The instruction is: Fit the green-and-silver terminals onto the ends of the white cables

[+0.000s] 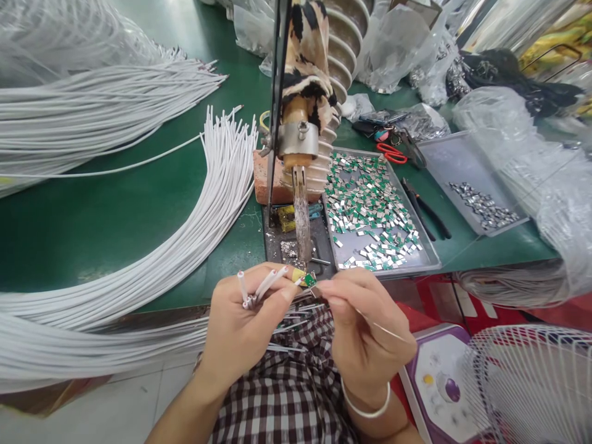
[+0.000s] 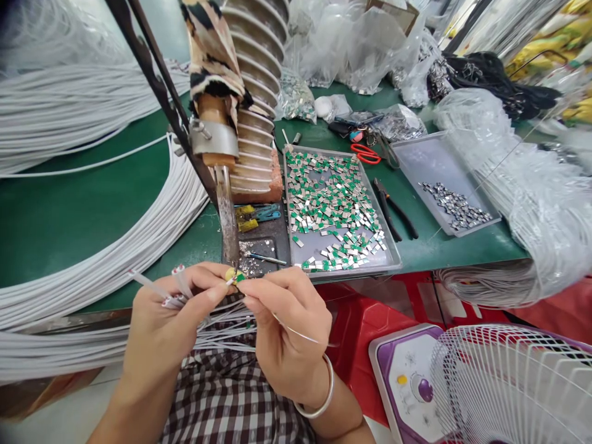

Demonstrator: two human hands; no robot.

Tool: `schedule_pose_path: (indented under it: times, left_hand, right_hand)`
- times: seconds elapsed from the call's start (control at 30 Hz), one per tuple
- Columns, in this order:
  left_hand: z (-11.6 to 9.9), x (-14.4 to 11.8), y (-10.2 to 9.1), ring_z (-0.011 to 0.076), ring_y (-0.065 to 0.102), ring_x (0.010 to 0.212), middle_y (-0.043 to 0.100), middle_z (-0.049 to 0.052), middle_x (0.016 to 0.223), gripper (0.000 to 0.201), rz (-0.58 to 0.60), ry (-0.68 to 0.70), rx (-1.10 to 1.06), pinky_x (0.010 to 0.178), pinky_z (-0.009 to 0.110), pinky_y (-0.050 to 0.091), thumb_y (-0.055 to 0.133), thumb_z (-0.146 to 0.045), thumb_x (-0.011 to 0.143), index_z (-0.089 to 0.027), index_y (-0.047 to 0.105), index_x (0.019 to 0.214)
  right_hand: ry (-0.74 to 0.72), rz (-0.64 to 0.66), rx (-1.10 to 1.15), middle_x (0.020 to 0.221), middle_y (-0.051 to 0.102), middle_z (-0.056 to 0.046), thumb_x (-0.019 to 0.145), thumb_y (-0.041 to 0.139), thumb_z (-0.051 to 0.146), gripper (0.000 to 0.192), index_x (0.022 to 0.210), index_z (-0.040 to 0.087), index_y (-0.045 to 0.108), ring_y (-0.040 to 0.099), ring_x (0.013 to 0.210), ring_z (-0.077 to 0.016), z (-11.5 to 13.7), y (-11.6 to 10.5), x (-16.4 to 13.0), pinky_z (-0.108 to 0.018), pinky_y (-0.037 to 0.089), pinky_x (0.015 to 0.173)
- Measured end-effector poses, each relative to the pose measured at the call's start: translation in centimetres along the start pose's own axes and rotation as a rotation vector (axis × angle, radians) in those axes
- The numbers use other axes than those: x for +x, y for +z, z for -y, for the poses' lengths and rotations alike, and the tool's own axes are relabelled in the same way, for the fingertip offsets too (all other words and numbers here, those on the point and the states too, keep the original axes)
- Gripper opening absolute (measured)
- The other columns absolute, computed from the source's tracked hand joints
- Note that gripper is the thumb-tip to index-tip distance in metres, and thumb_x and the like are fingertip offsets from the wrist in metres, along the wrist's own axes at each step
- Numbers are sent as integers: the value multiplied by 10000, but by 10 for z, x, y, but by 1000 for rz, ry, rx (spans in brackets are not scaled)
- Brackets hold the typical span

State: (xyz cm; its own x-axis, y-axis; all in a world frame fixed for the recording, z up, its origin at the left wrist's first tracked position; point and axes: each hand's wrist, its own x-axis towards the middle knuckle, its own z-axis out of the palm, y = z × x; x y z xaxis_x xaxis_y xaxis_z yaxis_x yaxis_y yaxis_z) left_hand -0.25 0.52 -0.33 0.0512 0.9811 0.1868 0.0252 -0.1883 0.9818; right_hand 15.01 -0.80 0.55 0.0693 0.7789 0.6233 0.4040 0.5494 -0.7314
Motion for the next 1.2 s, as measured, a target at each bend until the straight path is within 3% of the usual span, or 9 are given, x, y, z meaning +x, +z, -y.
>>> schedule_pose_path:
  times: [0.1,0.2,0.4,0.6,0.7,0.8,0.97,1.2]
  left_hand:
    - [0,0,0,90,685,797,752,-69,870,241,-6,18,62,738,172,506,611,-47,875,-245,697,767]
    - [-1,2,0,120,658,793,712,-7,900,177,37,7,134,653,196,482,638,-91,858,-220,719,769]
    - [-2,7,1,123,579,646,637,-13,705,243,171,-106,96,608,231,447,576,-141,883,-190,617,648]
    - [1,7,1,136,583,651,658,-14,682,229,120,-119,24,619,248,452,587,-130,862,-193,624,645]
    - [0,7,0,137,592,661,658,-17,686,241,82,-142,-7,634,248,466,592,-118,859,-197,617,633]
    - [-3,9,0,125,614,672,665,-34,686,238,52,-120,-35,661,232,482,612,-112,855,-203,621,635]
    - [-6,13,0,108,636,695,704,-47,754,249,46,-69,-64,672,212,490,598,-76,872,-215,647,672]
    - [-7,12,0,136,654,739,718,-28,782,240,30,-55,-89,709,240,511,608,-103,888,-221,673,689]
  right_hand:
    - [167,71,24,709,670,17,983,544,162,181,945,222,709,631,635,-125,-1,-3,0,-273,525,607]
    - [279,130,-46,706,687,27,965,593,192,150,853,216,690,629,626,-115,-3,-2,2,-258,501,605]
    - [223,142,-99,741,724,5,940,580,130,172,865,194,721,655,660,-119,-6,4,2,-251,524,633]
    - [280,152,31,735,741,2,901,604,126,165,838,195,740,682,637,-122,-8,7,6,-226,545,567]
    - [242,129,15,853,782,-16,973,506,119,261,931,204,749,733,713,-125,-9,8,4,-238,602,650]
    - [139,-5,-40,984,790,-33,977,494,70,267,1022,202,722,764,826,-129,-10,10,-2,-242,640,740]
    - [-73,-85,-99,979,796,-31,901,632,46,261,1067,226,722,762,910,-183,-9,10,-5,-349,662,826]
    - [-132,-110,-194,990,790,-33,878,661,20,271,1057,207,739,753,899,-164,-4,9,1,-317,656,828]
